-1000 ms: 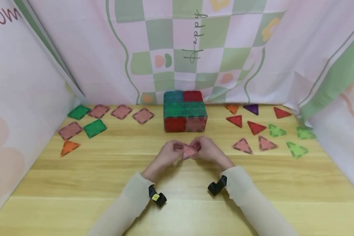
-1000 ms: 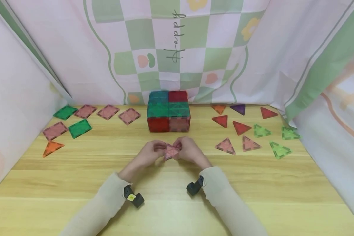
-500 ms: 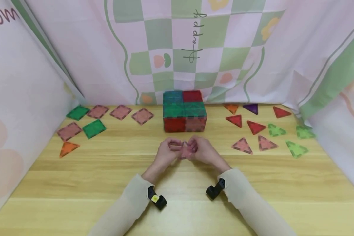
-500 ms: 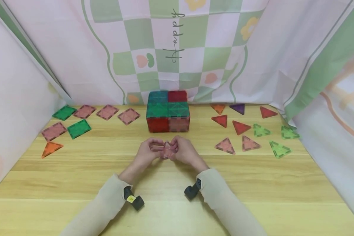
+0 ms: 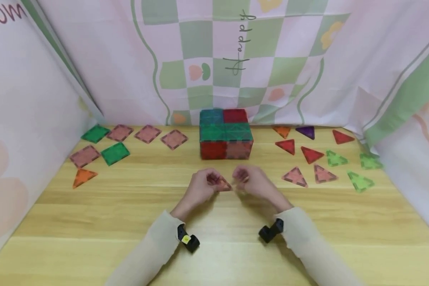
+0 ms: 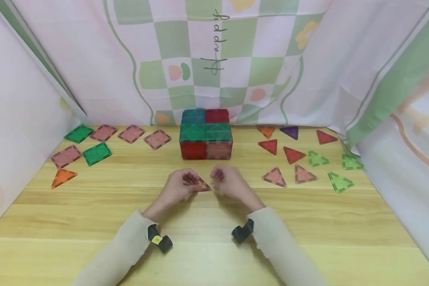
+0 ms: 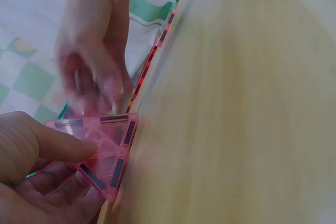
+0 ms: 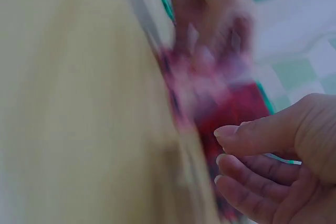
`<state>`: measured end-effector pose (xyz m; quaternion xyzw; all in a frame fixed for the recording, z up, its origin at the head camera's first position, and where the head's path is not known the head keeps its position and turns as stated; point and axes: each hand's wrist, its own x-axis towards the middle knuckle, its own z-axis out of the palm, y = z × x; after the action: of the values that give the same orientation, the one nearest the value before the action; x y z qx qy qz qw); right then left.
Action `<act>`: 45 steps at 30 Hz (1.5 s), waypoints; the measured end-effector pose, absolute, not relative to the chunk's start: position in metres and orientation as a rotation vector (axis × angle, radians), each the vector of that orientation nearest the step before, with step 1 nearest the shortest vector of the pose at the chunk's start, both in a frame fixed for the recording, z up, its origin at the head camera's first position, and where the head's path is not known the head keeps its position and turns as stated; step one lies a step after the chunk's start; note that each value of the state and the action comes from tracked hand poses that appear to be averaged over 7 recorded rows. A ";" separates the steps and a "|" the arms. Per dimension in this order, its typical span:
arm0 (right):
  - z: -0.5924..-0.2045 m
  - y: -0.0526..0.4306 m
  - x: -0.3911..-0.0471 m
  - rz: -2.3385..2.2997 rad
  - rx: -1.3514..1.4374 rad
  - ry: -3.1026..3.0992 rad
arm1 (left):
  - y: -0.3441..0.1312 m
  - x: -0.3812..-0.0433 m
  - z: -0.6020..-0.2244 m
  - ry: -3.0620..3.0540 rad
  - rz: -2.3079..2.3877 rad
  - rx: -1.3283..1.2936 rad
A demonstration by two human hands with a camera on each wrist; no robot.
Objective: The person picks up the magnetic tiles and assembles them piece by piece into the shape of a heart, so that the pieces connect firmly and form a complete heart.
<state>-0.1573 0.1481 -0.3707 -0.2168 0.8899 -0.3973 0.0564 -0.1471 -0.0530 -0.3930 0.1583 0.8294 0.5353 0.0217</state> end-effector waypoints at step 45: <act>-0.367 0.227 -0.176 -0.920 -0.681 2.838 | -0.066 -0.157 -0.395 2.627 1.590 0.535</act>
<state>-0.1764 0.2267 -0.3672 -0.2224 0.9266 -0.3005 0.0409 -0.1568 -0.0659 -0.3947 0.1715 0.8427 0.5102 0.0124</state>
